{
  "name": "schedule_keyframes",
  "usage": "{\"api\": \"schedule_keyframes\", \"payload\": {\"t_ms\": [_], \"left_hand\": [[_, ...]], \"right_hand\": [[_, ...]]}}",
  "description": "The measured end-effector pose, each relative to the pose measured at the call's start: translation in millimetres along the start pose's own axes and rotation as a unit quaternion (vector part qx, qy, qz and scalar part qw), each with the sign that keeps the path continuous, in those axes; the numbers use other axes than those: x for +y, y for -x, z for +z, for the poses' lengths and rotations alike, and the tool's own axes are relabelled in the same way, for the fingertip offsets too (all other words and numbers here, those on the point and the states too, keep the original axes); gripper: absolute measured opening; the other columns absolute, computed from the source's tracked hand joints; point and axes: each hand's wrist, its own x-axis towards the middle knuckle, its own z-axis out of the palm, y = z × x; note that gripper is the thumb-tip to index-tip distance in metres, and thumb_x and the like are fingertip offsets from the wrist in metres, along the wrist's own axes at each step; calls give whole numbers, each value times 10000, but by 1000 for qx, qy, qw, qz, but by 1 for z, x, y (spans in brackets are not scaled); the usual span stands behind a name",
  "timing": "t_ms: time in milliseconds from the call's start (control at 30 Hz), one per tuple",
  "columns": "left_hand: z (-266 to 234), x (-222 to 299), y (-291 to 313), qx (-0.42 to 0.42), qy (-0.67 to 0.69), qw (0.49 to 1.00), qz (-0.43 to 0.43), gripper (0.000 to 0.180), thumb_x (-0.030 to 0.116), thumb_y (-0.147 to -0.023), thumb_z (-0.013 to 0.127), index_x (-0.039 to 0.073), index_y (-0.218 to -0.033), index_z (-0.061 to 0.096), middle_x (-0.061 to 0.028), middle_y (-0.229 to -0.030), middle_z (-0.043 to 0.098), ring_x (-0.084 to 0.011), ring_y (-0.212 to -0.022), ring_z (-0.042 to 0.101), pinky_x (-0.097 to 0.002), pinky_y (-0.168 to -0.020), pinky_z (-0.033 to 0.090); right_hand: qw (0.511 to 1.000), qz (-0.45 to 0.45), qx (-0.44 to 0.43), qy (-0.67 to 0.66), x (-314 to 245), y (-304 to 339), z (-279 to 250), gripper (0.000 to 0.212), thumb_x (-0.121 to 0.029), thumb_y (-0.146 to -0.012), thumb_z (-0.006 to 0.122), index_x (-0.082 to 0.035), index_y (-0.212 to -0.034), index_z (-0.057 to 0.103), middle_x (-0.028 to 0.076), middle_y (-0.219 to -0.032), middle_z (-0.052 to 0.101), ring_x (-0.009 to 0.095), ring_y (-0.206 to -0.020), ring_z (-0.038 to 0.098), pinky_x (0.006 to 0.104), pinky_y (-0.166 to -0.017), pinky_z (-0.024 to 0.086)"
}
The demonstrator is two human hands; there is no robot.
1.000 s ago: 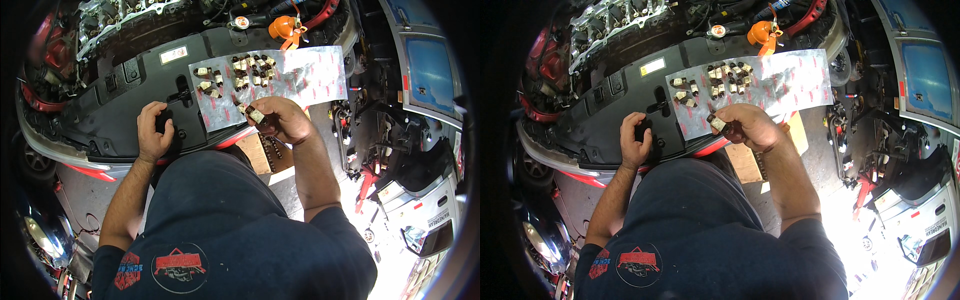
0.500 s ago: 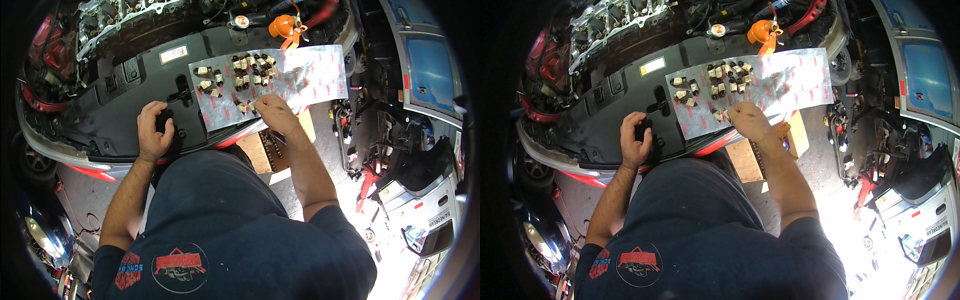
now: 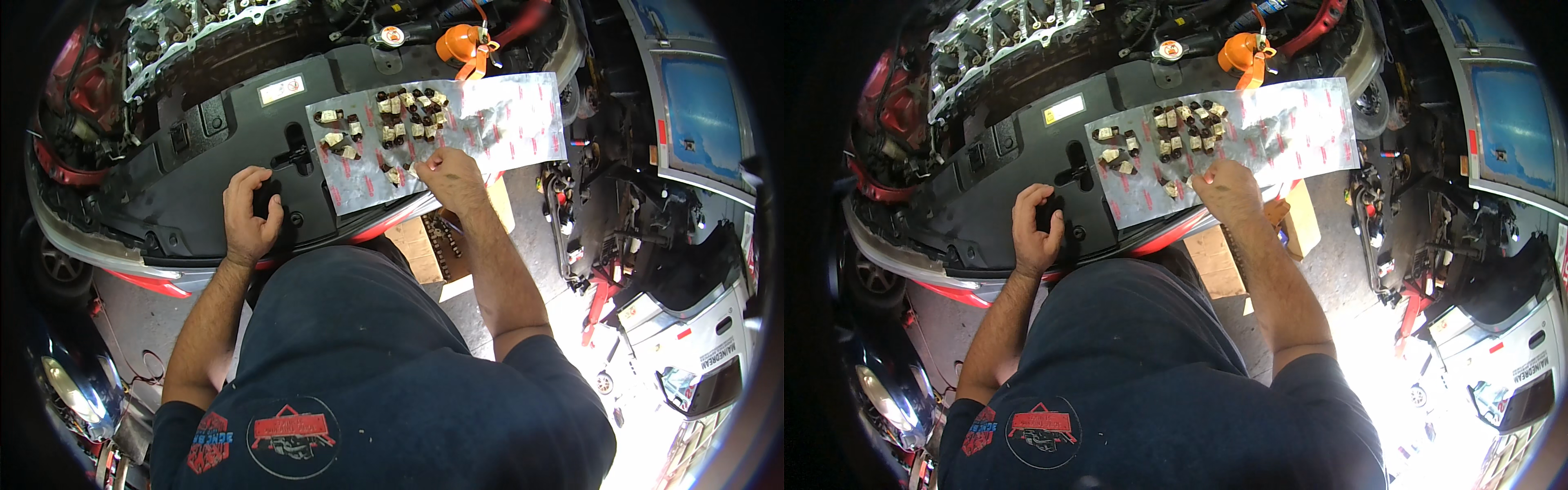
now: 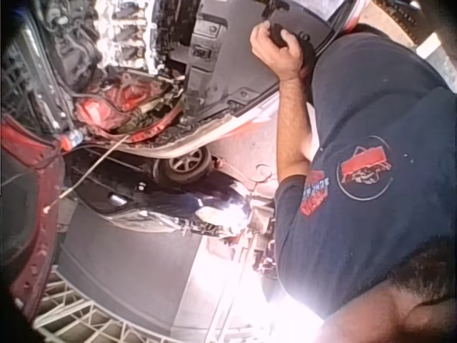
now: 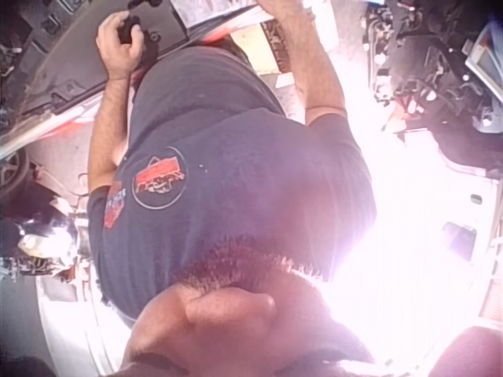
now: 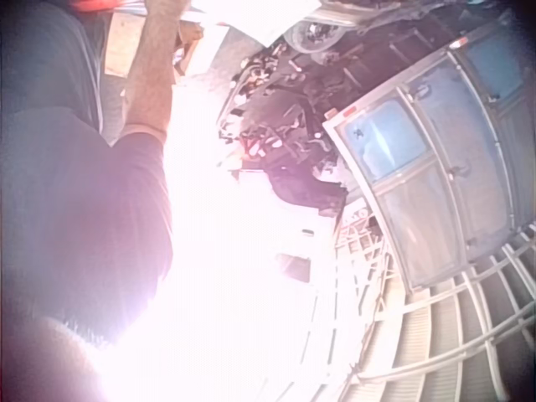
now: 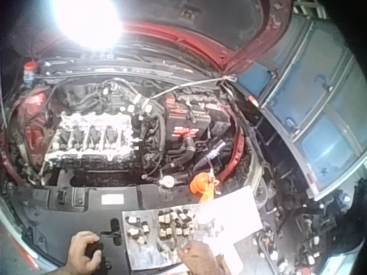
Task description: The person stands at the front of a car with the hood open and sorts small cylindrical metal valve lifters on a protective sheet laid over the radiator support. They pick up individual lifters, rotate them to inspect the surfaces, and place them into separate groups on the sheet. The person handles the lifters one at a time, occasionally comparing two pieces before setting them down.
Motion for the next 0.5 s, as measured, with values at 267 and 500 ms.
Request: {"api": "schedule_keyframes", "payload": {"t_ms": [267, 500], "left_hand": [[0, 0, 1, -3, -6, 1000, 1, 425, 52, -815, 688, 43, -1233, 612, -135, -1247, 619, -289, -1082, 589, -395, -973, 442], [1, -2, 0, 4, 0, 1000, 1, 423, 54, -811, 689, 49, -1227, 614, -127, -1242, 622, -282, -1066, 590, -399, -977, 436]], "right_hand": [[989, -87, 93, -78, -20, 0, 2, 326, -350, -879, 715, -36, -968, 709, 195, -962, 716, 364, -945, 706, 451, -835, 553], [986, -96, 131, -45, -45, -19, 31, 336, -340, -869, 755, -53, -1031, 690, 143, -976, 706, 306, -911, 698, 438, -806, 556]]}}
